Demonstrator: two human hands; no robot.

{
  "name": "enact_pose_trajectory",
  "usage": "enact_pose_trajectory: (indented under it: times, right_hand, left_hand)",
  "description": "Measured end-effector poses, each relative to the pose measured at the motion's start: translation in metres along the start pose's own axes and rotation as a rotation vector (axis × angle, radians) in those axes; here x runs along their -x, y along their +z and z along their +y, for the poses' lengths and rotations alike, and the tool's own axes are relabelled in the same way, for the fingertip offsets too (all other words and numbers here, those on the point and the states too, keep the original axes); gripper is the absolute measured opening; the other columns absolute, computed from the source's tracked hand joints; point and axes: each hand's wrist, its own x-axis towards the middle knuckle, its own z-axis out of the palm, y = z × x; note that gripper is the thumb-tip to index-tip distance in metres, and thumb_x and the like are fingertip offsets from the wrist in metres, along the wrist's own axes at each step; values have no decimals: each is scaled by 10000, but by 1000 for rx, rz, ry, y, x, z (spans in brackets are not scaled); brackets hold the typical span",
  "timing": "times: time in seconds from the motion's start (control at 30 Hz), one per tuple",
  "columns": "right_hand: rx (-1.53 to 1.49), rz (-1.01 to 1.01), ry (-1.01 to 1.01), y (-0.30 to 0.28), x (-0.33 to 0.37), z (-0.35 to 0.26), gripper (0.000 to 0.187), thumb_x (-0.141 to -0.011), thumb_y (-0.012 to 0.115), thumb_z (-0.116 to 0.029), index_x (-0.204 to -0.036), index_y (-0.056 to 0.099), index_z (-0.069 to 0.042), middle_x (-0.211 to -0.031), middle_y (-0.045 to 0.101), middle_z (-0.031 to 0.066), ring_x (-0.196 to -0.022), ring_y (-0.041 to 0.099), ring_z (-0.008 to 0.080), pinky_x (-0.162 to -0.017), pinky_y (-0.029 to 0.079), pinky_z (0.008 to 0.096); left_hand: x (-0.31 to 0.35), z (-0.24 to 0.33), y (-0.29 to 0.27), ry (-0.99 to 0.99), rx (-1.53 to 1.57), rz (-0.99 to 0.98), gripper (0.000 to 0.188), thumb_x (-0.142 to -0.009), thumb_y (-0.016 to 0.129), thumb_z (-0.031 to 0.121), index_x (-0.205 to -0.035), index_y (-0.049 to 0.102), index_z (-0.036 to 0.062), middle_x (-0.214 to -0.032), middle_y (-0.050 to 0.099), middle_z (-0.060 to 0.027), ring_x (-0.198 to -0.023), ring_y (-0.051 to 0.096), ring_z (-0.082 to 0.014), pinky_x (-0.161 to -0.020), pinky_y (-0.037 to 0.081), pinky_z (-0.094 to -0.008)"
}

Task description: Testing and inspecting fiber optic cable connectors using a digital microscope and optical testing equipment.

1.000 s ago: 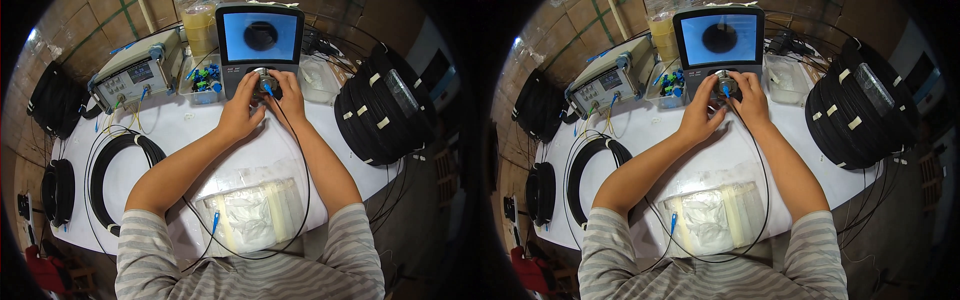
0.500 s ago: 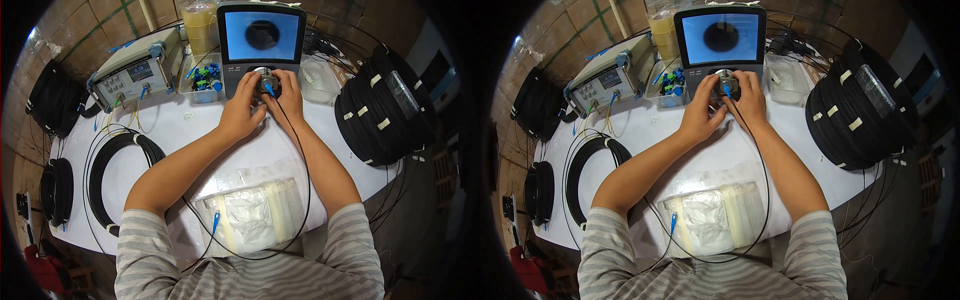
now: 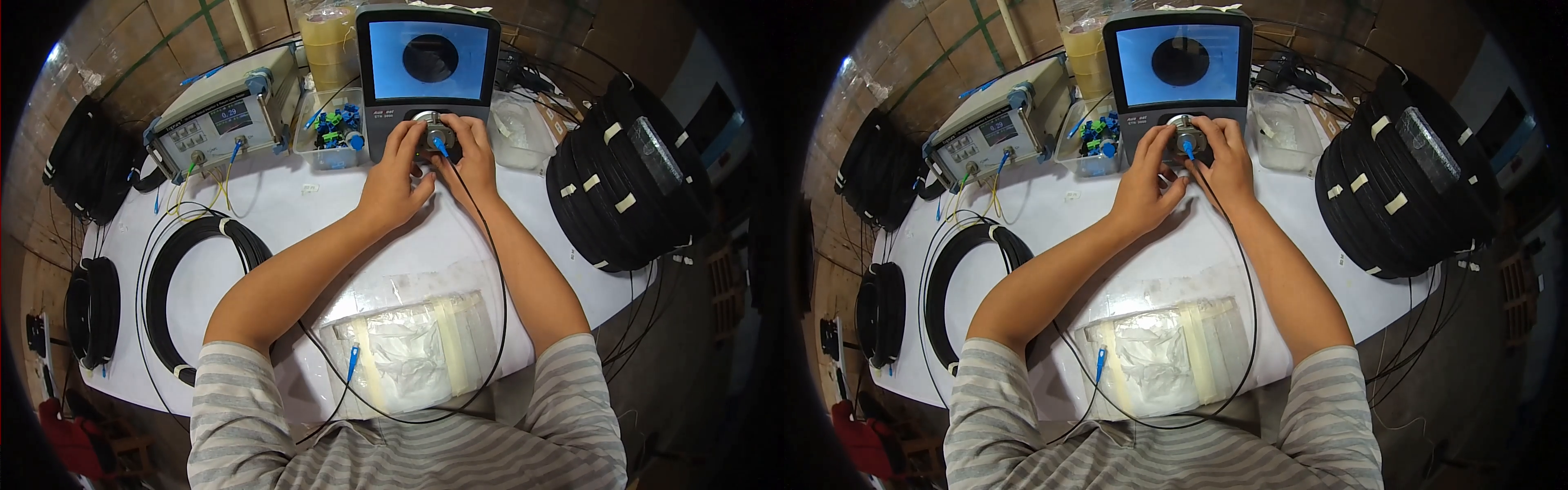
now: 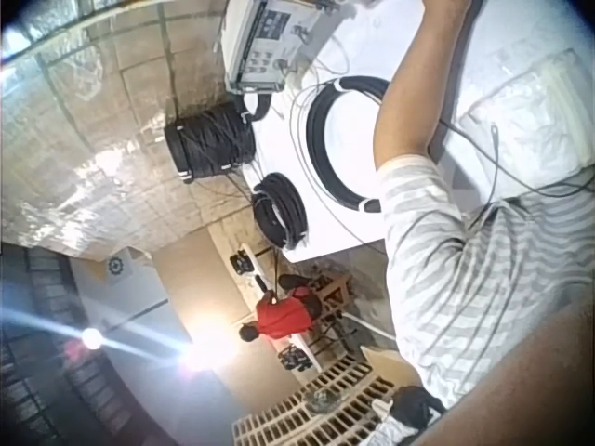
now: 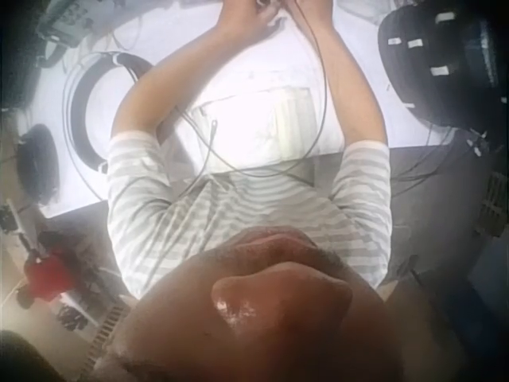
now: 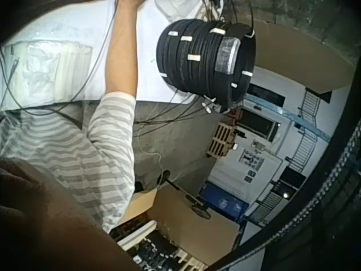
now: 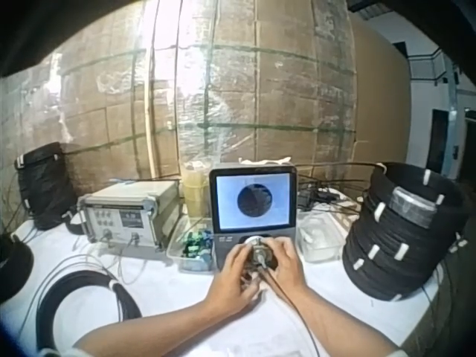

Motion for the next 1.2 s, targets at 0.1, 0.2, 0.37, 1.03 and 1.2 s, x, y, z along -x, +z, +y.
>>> enact_pose_trajectory:
  times: [0.1,0.2,0.37,1.03,1.2]
  right_hand:
    - [-5,-14,3,0,0,1,724,-736,848,5,-1389,589,-167,-1231,584,123,-1117,632,350,-917,528,416]
    - [7,5,-15,0,-1,2,758,-697,869,18,-1366,600,-215,-1207,571,99,-1085,635,345,-895,552,422]
    - [-30,-15,-31,-4,-2,0,703,-736,853,-16,-1377,599,-154,-1254,586,125,-1148,635,352,-949,534,422]
    - [49,-8,17,-1,-1,-7,658,-743,865,-77,-1315,540,-90,-1295,560,130,-1180,614,367,-960,531,445]
    - [42,-7,51,1,-1,-7,633,-740,870,-84,-1282,542,-77,-1292,562,135,-1170,620,364,-947,535,444]
  left_hand:
    - [0,0,-1,-6,-8,1,807,-862,726,90,-1574,348,70,-1532,406,-165,-874,709,-280,-734,600,-385]
    - [1,0,0,-10,-9,-1,809,-861,727,91,-1576,348,74,-1532,404,-167,-872,710,-282,-739,601,-390]
    - [1,-2,1,-11,-13,6,816,-860,731,94,-1580,346,83,-1532,403,-169,-872,710,-288,-749,602,-398]
    - [1,-2,-3,0,-1,-24,843,-875,723,37,-1604,309,114,-1623,394,-145,-844,705,-229,-730,584,-329]
    - [-1,-6,-4,12,-7,-21,847,-874,728,41,-1603,304,112,-1638,388,-160,-858,721,-243,-743,592,-336]
